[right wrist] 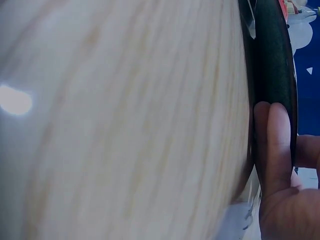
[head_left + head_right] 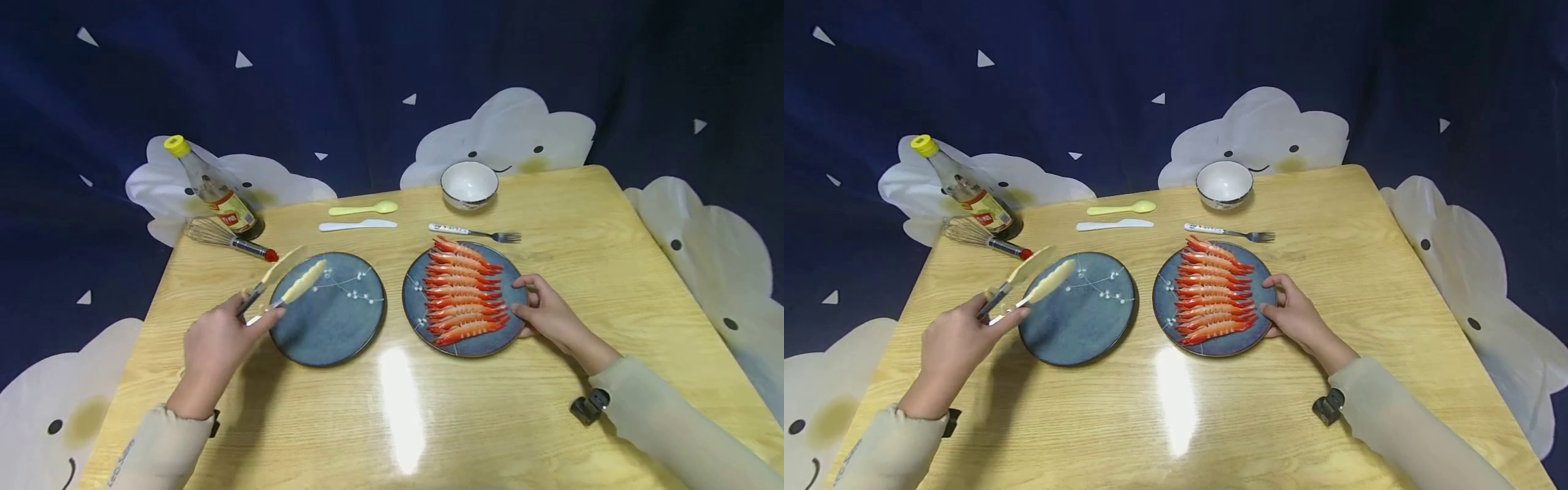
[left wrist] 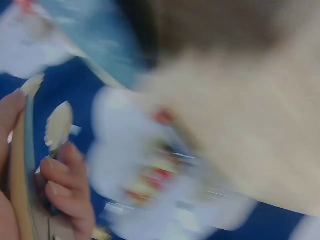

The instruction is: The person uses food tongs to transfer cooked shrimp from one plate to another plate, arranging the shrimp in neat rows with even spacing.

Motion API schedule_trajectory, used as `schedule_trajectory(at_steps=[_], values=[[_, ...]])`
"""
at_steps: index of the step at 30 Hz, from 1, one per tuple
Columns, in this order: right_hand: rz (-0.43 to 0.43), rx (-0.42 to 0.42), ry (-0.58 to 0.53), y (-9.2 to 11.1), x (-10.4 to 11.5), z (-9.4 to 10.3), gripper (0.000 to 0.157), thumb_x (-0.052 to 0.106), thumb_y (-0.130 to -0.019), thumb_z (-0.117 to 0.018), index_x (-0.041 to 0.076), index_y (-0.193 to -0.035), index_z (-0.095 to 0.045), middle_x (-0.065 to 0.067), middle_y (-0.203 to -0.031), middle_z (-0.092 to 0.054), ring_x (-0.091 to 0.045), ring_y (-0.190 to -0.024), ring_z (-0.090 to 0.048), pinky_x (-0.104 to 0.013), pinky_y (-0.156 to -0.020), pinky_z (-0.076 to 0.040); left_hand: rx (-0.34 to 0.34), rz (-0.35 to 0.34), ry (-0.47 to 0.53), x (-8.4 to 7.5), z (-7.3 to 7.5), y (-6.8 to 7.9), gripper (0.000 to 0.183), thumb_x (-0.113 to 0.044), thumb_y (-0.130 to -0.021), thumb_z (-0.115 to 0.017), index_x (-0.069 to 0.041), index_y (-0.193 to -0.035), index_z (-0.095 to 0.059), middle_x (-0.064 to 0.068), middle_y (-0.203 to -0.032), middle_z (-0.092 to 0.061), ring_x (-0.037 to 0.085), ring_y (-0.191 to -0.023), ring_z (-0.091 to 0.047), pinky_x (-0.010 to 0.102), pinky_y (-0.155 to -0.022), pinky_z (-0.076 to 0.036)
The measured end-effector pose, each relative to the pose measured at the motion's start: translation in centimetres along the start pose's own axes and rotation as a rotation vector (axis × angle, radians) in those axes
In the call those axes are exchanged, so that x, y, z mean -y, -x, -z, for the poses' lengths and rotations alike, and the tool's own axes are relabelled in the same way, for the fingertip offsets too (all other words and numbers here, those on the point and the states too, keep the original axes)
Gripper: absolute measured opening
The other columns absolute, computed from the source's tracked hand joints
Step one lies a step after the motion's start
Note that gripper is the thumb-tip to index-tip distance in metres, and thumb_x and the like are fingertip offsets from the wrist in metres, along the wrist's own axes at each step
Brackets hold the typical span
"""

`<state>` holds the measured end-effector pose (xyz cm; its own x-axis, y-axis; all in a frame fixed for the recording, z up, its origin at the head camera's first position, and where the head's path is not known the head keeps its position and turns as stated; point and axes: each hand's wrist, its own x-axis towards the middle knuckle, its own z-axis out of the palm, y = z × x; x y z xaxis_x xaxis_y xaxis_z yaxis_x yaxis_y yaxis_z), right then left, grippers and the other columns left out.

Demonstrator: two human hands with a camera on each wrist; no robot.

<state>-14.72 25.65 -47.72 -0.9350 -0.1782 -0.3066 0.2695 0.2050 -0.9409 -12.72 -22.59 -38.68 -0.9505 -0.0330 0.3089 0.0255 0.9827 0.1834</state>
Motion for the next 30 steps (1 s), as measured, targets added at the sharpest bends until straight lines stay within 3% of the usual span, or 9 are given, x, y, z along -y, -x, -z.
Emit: schedule_trajectory(at_steps=[4, 7, 10, 15, 19, 22, 26, 30], values=[[0.009, -0.016, 0.015, -0.2, -0.1, 0.2, 0.04, 0.005, -0.088, -0.048, 0.009, -0.122, -0.028, -0.024, -0.091, -0.049, -0.025, -0.067, -0.058, -0.041, -0.053, -0.048, -0.031, 0.149, -0.063, 5.2, -1.0, 0.2, 0.056, -0.065, -0.063, -0.06, -0.01, -0.065, -0.049, 0.002, -0.043, -0.035, 0.024, -0.037, -0.034, 0.034, -0.034, -0.021], [0.01, -0.025, 0.03, -0.3, -0.2, 0.4, 0.04, 0.005, -0.088, -0.049, 0.009, -0.122, -0.028, -0.023, -0.089, -0.048, -0.024, -0.066, -0.058, -0.04, -0.052, -0.048, 0.043, 0.233, -0.086, 8.1, -1.8, 0.4, 0.059, -0.066, -0.065, -0.057, -0.008, -0.07, -0.05, 0.004, -0.047, -0.041, 0.024, -0.039, -0.037, 0.034, -0.035, -0.022], [0.009, -0.023, 0.034, -0.2, -0.2, 0.6, 0.041, 0.005, -0.087, -0.049, 0.008, -0.123, -0.028, -0.022, -0.09, -0.049, -0.025, -0.066, -0.058, -0.04, -0.053, -0.048, 0.135, 0.29, -0.07, 9.8, -2.7, 0.8, 0.063, -0.067, -0.065, -0.055, -0.005, -0.079, -0.052, 0.005, -0.053, -0.047, 0.024, -0.043, -0.042, 0.034, -0.036, -0.025], [0.001, -0.032, 0.038, 0.0, -0.4, 1.1, 0.041, 0.005, -0.087, -0.049, 0.008, -0.123, -0.028, -0.019, -0.082, -0.045, -0.025, -0.064, -0.057, -0.041, -0.053, -0.048, 0.241, 0.309, -0.012, 10.4, -4.2, 0.9, 0.076, -0.069, -0.062, -0.057, 0.003, -0.085, -0.052, 0.018, -0.064, -0.053, 0.037, -0.057, -0.051, 0.041, -0.043, -0.033], [-0.001, -0.032, 0.027, 0.0, -0.5, 1.4, 0.041, 0.006, -0.088, -0.048, 0.008, -0.123, -0.027, -0.023, -0.088, -0.047, -0.025, -0.066, -0.059, -0.041, -0.053, -0.048, 0.374, 0.326, -0.024, 10.1, -4.6, 0.7, 0.094, -0.074, -0.059, -0.053, 0.015, -0.089, -0.052, 0.029, -0.076, -0.049, 0.045, -0.07, -0.046, 0.046, -0.053, -0.033], [-0.007, -0.032, 0.018, 0.1, -0.6, 1.4, 0.041, 0.005, -0.089, -0.047, 0.008, -0.123, -0.025, -0.025, -0.093, -0.048, -0.025, -0.068, -0.059, -0.041, -0.054, -0.048, 0.474, 0.363, -0.058, 9.8, -4.4, 0.5, 0.105, -0.079, -0.057, -0.048, 0.02, -0.094, -0.051, 0.034, -0.082, -0.045, 0.047, -0.075, -0.043, 0.046, -0.053, -0.033], [-0.023, -0.035, 0.025, -0.1, -0.7, 1.4, 0.041, 0.005, -0.088, -0.047, 0.009, -0.124, -0.026, -0.024, -0.088, -0.048, -0.026, -0.066, -0.059, -0.041, -0.054, -0.048, 0.613, 0.42, -0.071, 9.7, -3.8, 0.3, 0.113, -0.082, -0.056, -0.043, 0.02, -0.104, -0.046, 0.039, -0.091, -0.042, 0.05, -0.078, -0.045, 0.045, -0.049, -0.036], [-0.031, -0.026, 0.03, -0.3, -0.8, 1.4, 0.042, 0.005, -0.088, -0.047, 0.008, -0.124, -0.026, -0.021, -0.084, -0.048, -0.027, -0.065, -0.059, -0.042, -0.055, -0.048, 0.781, 0.407, -0.115, 9.8, -2.7, -0.3, 0.106, -0.081, -0.061, -0.037, 0.015, -0.103, -0.05, 0.037, -0.094, -0.048, 0.041, -0.074, -0.052, 0.043, -0.05, -0.038]])
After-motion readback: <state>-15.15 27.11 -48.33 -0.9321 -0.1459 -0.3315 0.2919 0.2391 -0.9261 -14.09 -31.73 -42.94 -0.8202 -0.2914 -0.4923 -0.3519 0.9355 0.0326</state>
